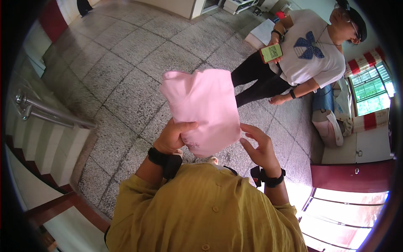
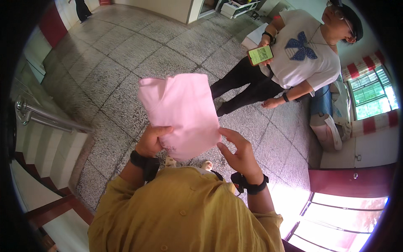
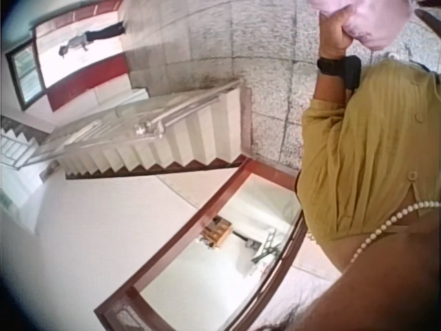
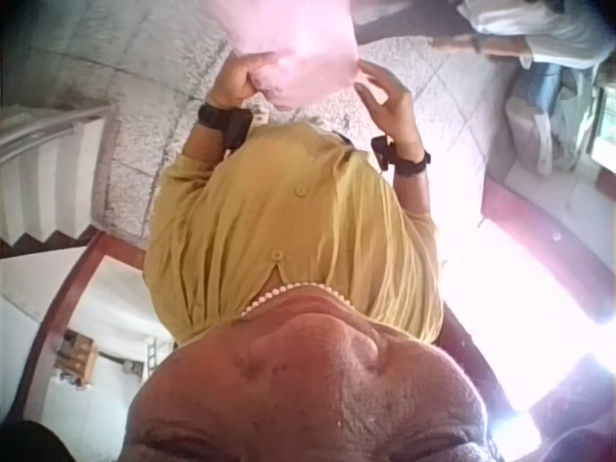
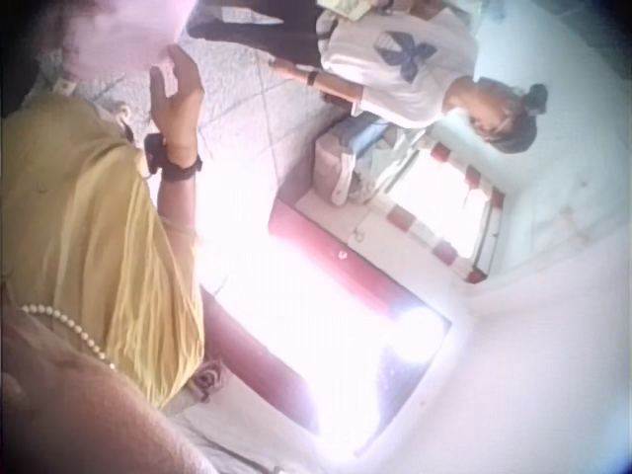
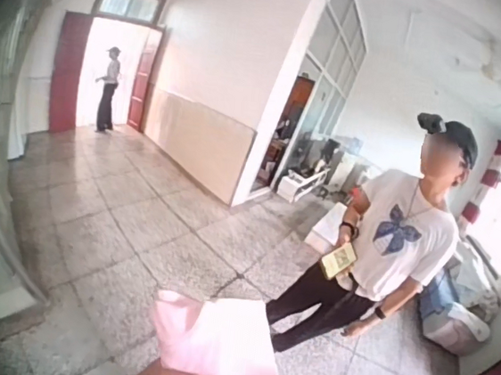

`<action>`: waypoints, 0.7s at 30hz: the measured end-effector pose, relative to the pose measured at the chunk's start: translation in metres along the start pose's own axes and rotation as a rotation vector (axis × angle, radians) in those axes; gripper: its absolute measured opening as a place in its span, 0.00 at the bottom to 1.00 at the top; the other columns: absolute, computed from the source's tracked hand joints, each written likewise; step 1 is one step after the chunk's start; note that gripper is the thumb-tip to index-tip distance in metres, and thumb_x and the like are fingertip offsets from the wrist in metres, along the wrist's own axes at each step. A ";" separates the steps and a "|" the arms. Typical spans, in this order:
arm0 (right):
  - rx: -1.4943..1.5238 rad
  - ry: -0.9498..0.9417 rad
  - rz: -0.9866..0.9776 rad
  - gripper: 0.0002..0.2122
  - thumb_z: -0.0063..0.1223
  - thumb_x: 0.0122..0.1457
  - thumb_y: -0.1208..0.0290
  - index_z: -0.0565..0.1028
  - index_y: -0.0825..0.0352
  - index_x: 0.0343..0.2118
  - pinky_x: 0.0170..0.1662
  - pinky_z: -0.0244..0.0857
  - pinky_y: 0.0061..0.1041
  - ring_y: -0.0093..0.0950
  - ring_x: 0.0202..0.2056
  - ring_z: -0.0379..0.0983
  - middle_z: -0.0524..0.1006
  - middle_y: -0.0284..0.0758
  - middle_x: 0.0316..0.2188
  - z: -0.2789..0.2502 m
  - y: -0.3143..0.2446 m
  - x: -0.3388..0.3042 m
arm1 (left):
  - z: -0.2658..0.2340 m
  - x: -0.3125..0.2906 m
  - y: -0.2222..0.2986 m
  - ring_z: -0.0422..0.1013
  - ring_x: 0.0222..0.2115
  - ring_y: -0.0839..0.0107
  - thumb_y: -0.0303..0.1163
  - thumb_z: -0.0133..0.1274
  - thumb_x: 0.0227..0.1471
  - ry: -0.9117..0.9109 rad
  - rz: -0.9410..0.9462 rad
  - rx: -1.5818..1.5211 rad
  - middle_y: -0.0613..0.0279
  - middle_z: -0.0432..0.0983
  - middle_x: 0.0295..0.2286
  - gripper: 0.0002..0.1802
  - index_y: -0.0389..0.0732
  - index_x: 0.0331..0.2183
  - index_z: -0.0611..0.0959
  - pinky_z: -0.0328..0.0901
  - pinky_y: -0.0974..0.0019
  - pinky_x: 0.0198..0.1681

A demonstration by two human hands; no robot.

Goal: Pick up a pink shirt from a chair, take it to show others in the hallway, and then place it on a bed with other folded laundry.

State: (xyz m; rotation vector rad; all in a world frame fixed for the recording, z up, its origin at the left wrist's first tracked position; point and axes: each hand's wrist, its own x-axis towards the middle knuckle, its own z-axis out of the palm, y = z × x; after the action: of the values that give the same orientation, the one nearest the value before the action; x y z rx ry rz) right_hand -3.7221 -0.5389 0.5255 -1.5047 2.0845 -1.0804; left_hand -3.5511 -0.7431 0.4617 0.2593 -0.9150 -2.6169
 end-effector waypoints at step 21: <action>1.004 -0.388 0.352 0.26 0.60 0.51 0.72 0.63 0.75 0.52 0.51 0.63 0.28 0.29 0.47 0.69 0.72 0.39 0.46 -0.015 -0.010 -0.070 | 0.072 -0.106 -0.050 0.65 0.50 0.65 0.25 0.52 0.50 -0.144 -0.150 -0.100 0.55 0.69 0.49 0.27 0.34 0.53 0.66 0.58 0.60 0.56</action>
State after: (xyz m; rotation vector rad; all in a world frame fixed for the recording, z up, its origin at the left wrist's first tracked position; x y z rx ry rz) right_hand -3.6995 -0.4707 0.5322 -0.7237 1.1502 -1.2639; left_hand -3.4878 -0.6254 0.4913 0.1195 -0.8367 -2.8407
